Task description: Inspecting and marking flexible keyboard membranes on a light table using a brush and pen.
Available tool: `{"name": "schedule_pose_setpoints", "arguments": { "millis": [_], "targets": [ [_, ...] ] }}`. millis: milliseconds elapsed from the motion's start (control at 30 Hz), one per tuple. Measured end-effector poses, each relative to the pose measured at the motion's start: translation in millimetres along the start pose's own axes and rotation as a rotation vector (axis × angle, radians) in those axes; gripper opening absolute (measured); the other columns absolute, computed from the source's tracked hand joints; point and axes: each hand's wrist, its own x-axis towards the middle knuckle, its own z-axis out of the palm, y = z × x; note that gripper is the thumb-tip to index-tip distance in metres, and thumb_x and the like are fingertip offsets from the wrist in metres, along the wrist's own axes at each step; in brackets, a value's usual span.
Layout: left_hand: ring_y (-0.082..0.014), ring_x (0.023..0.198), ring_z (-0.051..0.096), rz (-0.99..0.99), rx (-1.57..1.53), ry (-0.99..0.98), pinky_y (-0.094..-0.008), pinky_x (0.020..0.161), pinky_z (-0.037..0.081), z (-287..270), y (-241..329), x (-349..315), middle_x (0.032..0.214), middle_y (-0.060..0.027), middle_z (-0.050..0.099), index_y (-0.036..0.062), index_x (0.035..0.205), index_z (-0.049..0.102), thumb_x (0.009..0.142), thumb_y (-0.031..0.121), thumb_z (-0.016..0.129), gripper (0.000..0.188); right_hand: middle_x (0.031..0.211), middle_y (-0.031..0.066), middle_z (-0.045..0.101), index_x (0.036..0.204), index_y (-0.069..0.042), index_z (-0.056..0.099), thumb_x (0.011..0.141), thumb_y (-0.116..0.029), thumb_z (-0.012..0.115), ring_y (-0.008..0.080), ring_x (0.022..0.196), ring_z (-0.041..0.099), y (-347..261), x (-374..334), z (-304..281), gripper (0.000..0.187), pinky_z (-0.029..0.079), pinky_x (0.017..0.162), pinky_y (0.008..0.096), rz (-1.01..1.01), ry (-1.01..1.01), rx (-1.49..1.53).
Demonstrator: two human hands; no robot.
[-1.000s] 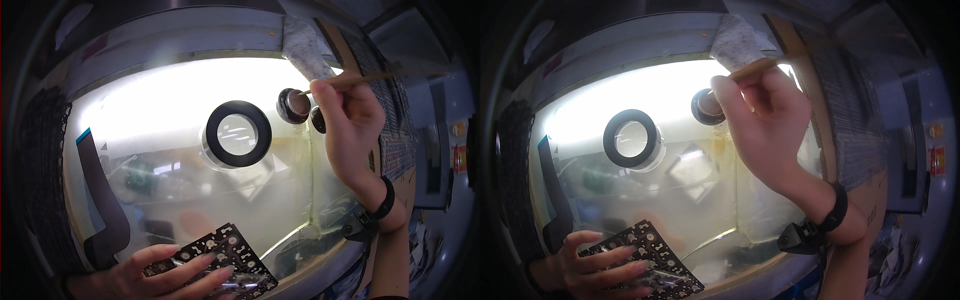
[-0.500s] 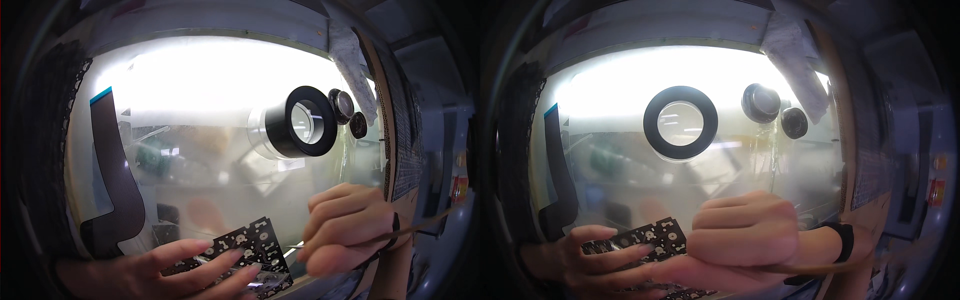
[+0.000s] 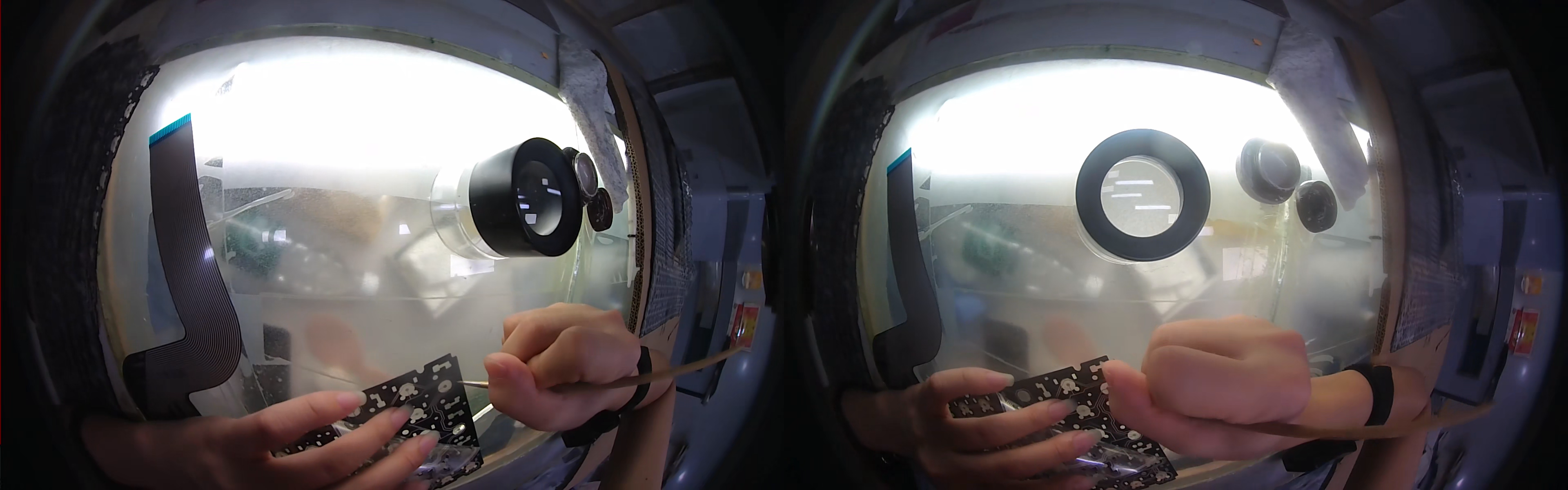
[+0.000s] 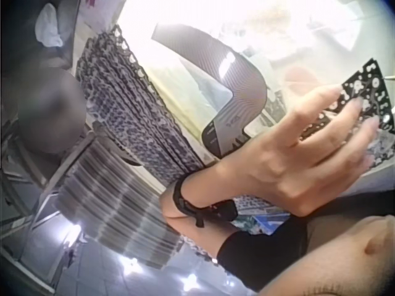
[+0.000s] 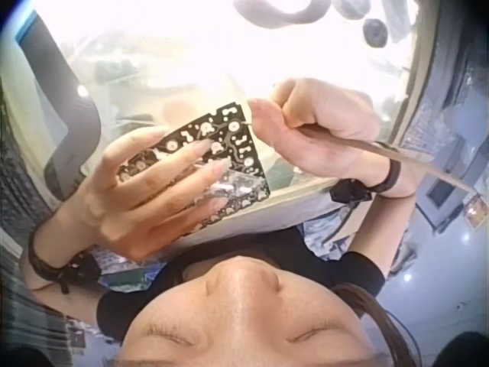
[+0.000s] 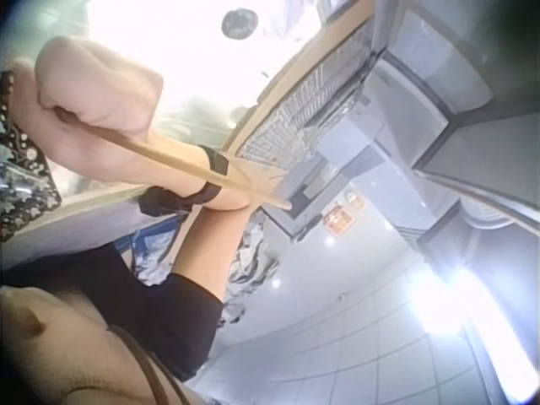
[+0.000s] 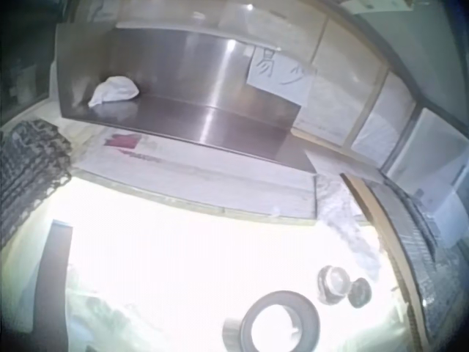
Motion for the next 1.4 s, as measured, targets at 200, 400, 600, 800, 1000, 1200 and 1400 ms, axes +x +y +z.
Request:
{"name": "schedule_pose_setpoints", "arguments": {
  "millis": [200, 400, 600, 800, 1000, 1200, 1400],
  "targets": [
    [-0.013, 0.094, 0.06, -0.008, -0.011, 0.018, -0.0358, 0.086, 0.046, -0.5, 2.0, -1.5, 0.093, 0.0032, 0.067, 0.0229, 0.077, 0.068, 0.072, 0.024, 0.069, 0.005, 0.057, 0.0062, 0.056, 0.068, -0.005, 0.047, 0.073, 0.009, 0.063, 0.0099, 0.038, 0.041, -1.0, -0.4, 3.8, 0.023, 0.028, 0.033, 0.0252, -0.021, 0.027, -0.029],
    [-0.0132, 0.094, 0.06, -0.01, -0.029, 0.005, -0.0359, 0.086, 0.046, -1.4, 0.2, -0.5, 0.092, 0.0034, 0.067, 0.0225, 0.077, 0.068, 0.072, 0.024, 0.069, 0.006, 0.057, 0.0068, 0.056, 0.069, -0.005, 0.047, 0.071, 0.007, 0.068, 0.0109, 0.039, 0.044, -1.9, -2.4, -0.3, 0.025, 0.03, 0.034, 0.0253, 0.015, -0.019, -0.06],
    [-0.0128, 0.092, 0.061, 0.005, -0.013, 0.029, -0.0362, 0.087, 0.045, -0.7, 1.9, -2.5, 0.092, 0.0033, 0.068, 0.0228, 0.077, 0.068, 0.072, 0.024, 0.069, 0.006, 0.06, 0.0087, 0.057, 0.072, -0.005, 0.047, 0.063, 0.0, 0.079, 0.0125, 0.042, 0.047, -3.2, -1.3, -11.7, 0.033, 0.033, 0.038, 0.0251, 0.1, -0.151, 0.194],
    [-0.0124, 0.092, 0.061, 0.043, 0.016, -0.03, -0.0357, 0.088, 0.044, -3.9, 0.5, -2.8, 0.092, 0.0042, 0.067, 0.0235, 0.077, 0.068, 0.071, 0.025, 0.07, 0.006, 0.058, 0.0065, 0.055, 0.069, -0.007, 0.044, 0.067, 0.008, 0.072, 0.009, 0.041, 0.045, -7.5, -1.2, 2.8, 0.033, 0.032, 0.037, 0.0246, 0.114, 0.033, 0.079],
    [-0.0124, 0.092, 0.061, 0.052, 0.003, -0.016, -0.0355, 0.088, 0.044, -3.6, -0.7, -3.7, 0.092, 0.0049, 0.067, 0.0238, 0.076, 0.068, 0.071, 0.025, 0.07, 0.005, 0.055, 0.004, 0.053, 0.068, -0.008, 0.04, 0.069, 0.013, 0.063, 0.0066, 0.04, 0.041, -6.1, 1.2, 4.2, 0.032, 0.028, 0.033, 0.0234, 0.01, 0.034, -0.025],
    [-0.0129, 0.092, 0.061, -0.003, -0.019, -0.003, -0.0358, 0.089, 0.043, -3.0, -0.1, -3.7, 0.094, 0.0042, 0.067, 0.0242, 0.075, 0.067, 0.072, 0.024, 0.069, 0.004, 0.055, 0.0037, 0.053, 0.067, -0.009, 0.04, 0.068, 0.013, 0.063, 0.0067, 0.038, 0.04, -1.8, 1.3, 4.2, 0.032, 0.027, 0.033, 0.0237, 0.002, 0.029, -0.021],
    [-0.0133, 0.092, 0.061, 0.034, -0.01, -0.049, -0.0361, 0.089, 0.043, -7.1, 1.3, -2.1, 0.094, 0.004, 0.067, 0.0242, 0.075, 0.067, 0.071, 0.024, 0.07, 0.005, 0.055, 0.0044, 0.053, 0.067, -0.009, 0.041, 0.069, 0.014, 0.062, 0.0073, 0.038, 0.041, -5.5, -0.2, 1.8, 0.031, 0.027, 0.032, 0.024, 0.01, 0.01, -0.034]
  ]
}}
